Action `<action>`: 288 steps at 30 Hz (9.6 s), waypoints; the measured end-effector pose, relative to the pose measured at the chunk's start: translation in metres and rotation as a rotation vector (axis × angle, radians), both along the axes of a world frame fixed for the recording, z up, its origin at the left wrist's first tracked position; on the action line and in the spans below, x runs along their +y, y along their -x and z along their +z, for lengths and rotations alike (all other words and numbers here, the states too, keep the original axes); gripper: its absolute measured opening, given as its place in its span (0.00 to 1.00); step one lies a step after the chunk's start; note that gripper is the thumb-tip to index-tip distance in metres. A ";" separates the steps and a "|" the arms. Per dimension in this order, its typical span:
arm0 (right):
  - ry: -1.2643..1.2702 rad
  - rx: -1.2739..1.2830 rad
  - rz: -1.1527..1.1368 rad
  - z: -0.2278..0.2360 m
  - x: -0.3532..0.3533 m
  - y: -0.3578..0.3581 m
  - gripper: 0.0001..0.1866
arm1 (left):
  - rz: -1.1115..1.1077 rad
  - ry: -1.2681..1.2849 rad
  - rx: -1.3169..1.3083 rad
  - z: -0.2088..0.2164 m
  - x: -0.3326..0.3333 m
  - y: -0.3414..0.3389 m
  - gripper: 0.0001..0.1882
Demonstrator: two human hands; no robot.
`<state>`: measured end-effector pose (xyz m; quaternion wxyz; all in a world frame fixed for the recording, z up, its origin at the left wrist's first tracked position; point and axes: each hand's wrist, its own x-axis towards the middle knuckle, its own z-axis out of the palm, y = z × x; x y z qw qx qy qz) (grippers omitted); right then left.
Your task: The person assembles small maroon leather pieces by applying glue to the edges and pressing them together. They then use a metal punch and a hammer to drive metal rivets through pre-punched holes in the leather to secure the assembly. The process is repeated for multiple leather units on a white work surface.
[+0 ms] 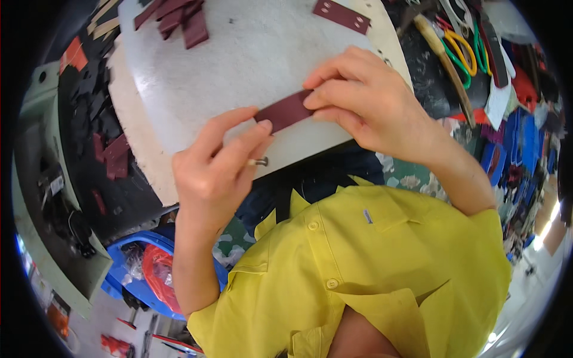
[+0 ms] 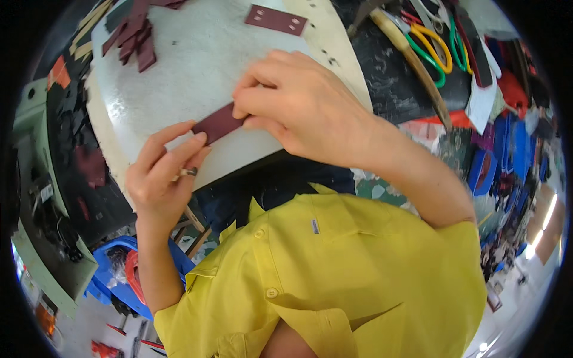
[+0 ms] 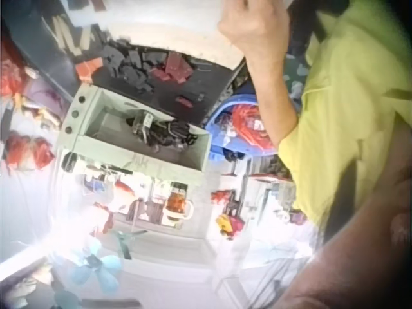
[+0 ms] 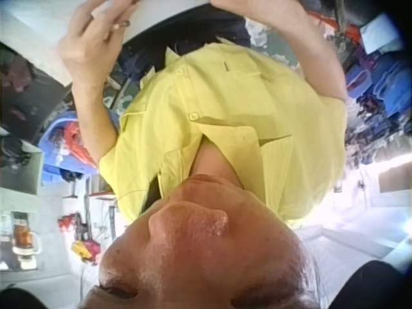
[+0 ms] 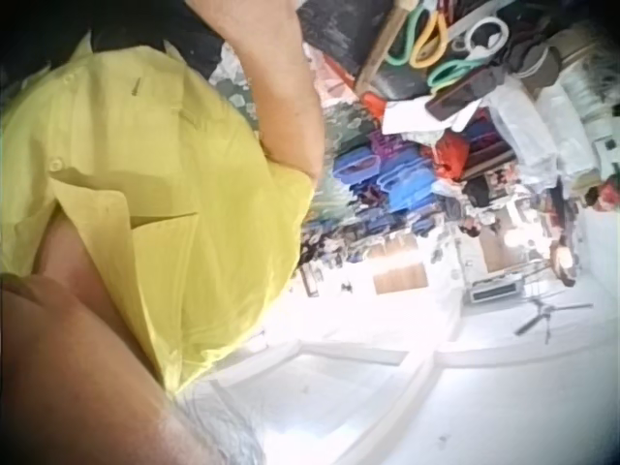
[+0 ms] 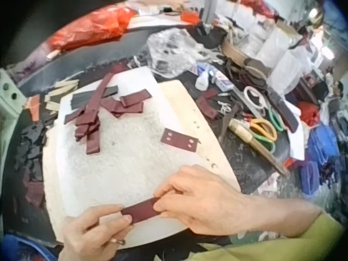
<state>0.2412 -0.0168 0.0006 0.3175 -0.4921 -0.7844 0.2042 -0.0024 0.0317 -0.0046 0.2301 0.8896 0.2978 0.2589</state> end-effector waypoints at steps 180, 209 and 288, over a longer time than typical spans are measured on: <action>-0.023 0.086 0.107 -0.007 0.008 -0.017 0.14 | 0.053 0.000 -0.036 -0.005 -0.004 -0.005 0.14; -0.099 -0.085 0.034 -0.005 -0.001 -0.006 0.11 | 0.031 0.002 -0.053 -0.009 -0.003 -0.002 0.14; -0.025 0.037 0.067 0.004 0.010 -0.006 0.12 | 0.040 0.013 -0.053 -0.008 -0.003 -0.002 0.12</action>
